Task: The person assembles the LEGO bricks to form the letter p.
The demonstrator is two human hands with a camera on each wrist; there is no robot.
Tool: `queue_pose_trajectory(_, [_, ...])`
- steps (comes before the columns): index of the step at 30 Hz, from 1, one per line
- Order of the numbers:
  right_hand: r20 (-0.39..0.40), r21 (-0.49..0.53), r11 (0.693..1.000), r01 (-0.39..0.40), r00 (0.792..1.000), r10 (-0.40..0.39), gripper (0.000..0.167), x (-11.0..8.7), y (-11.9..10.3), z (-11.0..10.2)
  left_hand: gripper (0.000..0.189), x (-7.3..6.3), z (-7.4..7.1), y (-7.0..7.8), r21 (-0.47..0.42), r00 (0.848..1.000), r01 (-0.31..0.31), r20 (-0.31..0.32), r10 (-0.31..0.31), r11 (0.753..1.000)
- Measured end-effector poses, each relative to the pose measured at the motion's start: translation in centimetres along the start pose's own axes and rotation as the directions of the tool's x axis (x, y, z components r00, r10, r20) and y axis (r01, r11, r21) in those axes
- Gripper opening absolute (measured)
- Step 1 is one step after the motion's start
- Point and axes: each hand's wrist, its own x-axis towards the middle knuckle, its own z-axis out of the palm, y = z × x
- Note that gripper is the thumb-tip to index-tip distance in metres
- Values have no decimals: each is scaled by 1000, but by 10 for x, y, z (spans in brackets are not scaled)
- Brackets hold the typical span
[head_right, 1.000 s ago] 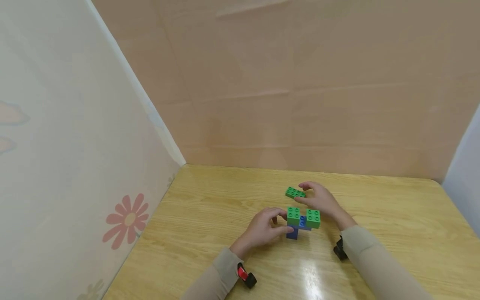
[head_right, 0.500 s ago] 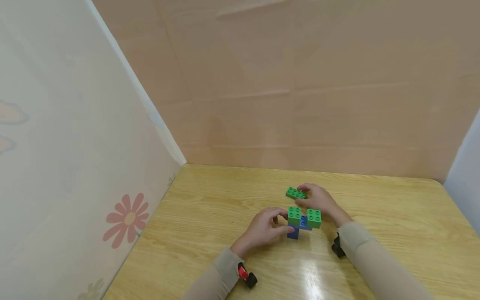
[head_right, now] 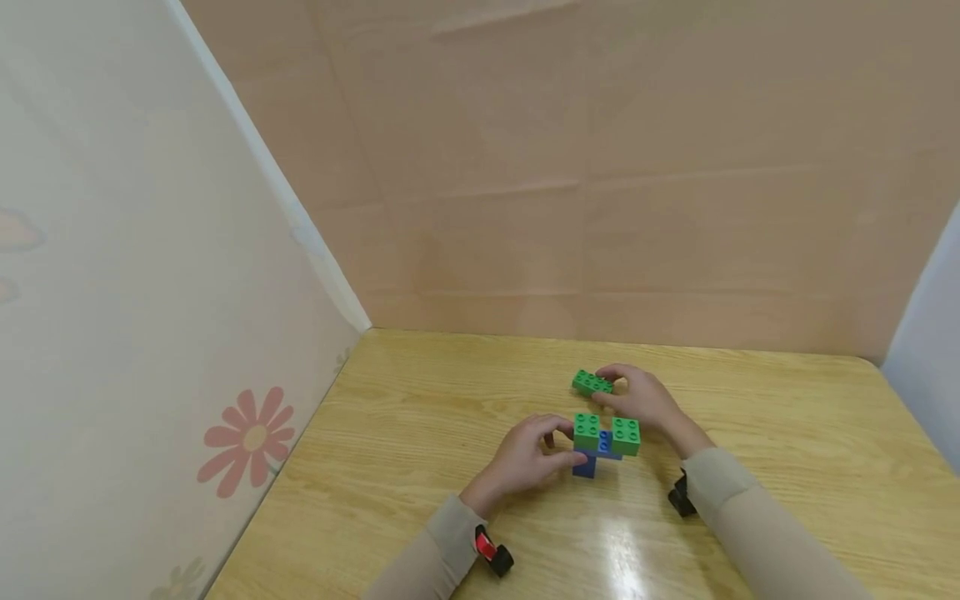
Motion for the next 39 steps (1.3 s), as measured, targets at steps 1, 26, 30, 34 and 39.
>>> queue_pose_trajectory(1, [1, -2, 1000, 4, 1000, -4, 53, -1, -1, -2, 34, 0, 0, 0, -2, 1000, -1, -1, 1, 1000])
queue_pose_trajectory(26, [-74, -28, 994, 102, 992, -103, 48, -42, -31, -47, 33, -2, -3, 4, -41, 1000, 7, -5, -7, 999])
queue_pose_trajectory(30, [-72, -44, 992, 118, 990, -121, 45, -49, -46, -54, 33, -4, -6, 4, -39, 1000, -1, -6, 1, 999])
queue_pose_trajectory(34, [-68, -45, 989, 138, 988, -141, 41, -54, -56, -58, 33, -5, -6, 4, -37, 1000, -5, -6, 5, 999])
queue_pose_trajectory(39, [-66, -27, 984, 174, 982, -175, 38, -59, -65, -60, 33, -5, -6, 3, -38, 1000, -3, -3, 2, 999])
